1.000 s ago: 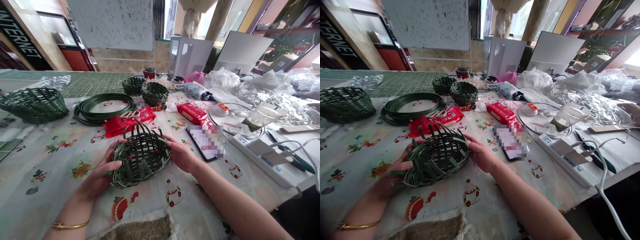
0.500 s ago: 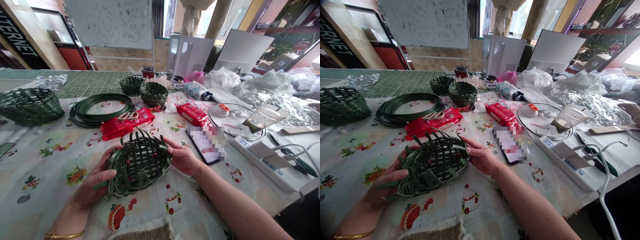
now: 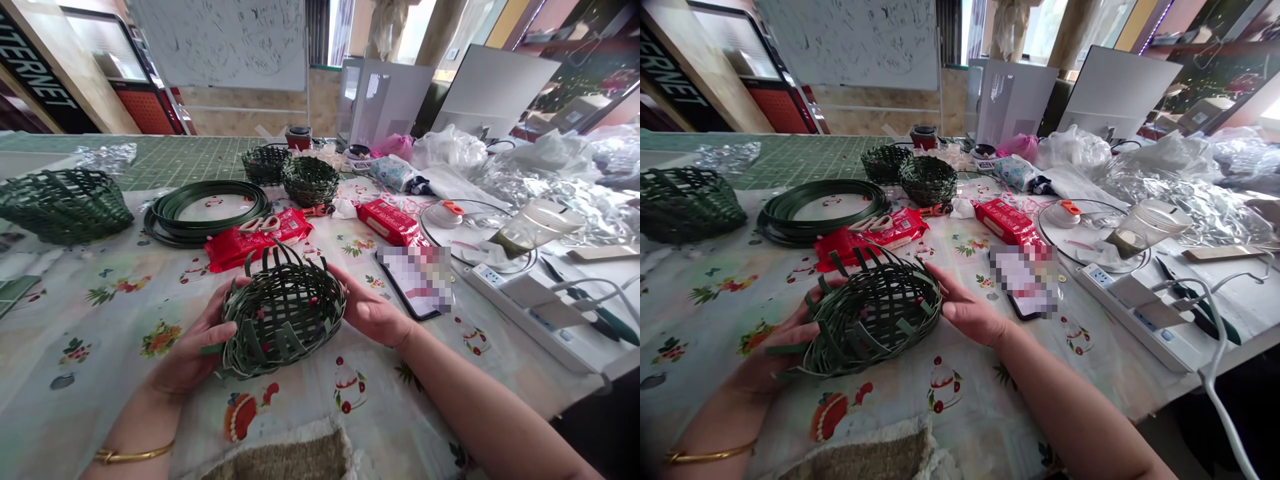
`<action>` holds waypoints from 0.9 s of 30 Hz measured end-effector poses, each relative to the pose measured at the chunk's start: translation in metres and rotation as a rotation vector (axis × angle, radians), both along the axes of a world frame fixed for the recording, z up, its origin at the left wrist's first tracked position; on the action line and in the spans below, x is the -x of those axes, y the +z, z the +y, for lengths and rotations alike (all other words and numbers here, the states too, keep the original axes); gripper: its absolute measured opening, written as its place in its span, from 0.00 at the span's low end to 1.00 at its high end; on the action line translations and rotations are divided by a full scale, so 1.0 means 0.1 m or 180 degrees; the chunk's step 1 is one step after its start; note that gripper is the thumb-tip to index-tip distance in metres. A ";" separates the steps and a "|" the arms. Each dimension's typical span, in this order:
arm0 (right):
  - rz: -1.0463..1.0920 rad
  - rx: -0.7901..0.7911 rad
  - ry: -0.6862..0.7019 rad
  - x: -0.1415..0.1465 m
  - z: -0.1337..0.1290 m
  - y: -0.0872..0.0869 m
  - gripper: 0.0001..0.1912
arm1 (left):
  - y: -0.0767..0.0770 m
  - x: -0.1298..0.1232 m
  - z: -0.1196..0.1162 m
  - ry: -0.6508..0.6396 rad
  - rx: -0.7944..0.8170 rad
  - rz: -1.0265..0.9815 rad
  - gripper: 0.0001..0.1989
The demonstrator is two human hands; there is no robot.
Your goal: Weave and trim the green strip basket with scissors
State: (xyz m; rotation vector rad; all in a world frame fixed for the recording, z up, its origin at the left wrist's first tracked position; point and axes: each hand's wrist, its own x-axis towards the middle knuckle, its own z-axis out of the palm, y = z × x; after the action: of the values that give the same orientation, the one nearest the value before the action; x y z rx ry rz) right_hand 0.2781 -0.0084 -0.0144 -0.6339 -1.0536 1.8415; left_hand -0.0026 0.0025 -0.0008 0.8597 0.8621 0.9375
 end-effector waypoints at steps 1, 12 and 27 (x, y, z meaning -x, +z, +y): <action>-0.0014 -0.0096 0.0102 0.00 -0.01 0.01 0.47 | 0.00 0.01 0.00 -0.0039 -0.0003 -0.0020 0.30; -0.0917 -0.0367 -0.0354 0.15 -0.12 0.04 0.45 | 0.01 0.01 -0.01 -0.0316 0.0035 0.0066 0.33; -0.0954 -0.0524 -0.0177 0.08 -0.11 -0.06 0.43 | -0.02 -0.02 -0.06 0.0171 -0.0165 0.0153 0.26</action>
State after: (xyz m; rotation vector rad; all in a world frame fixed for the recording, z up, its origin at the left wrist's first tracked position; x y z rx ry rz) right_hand 0.2698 -0.0196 -0.0202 -0.8484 -1.3535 1.6236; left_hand -0.0007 -0.0038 -0.0026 0.9105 0.9094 0.9928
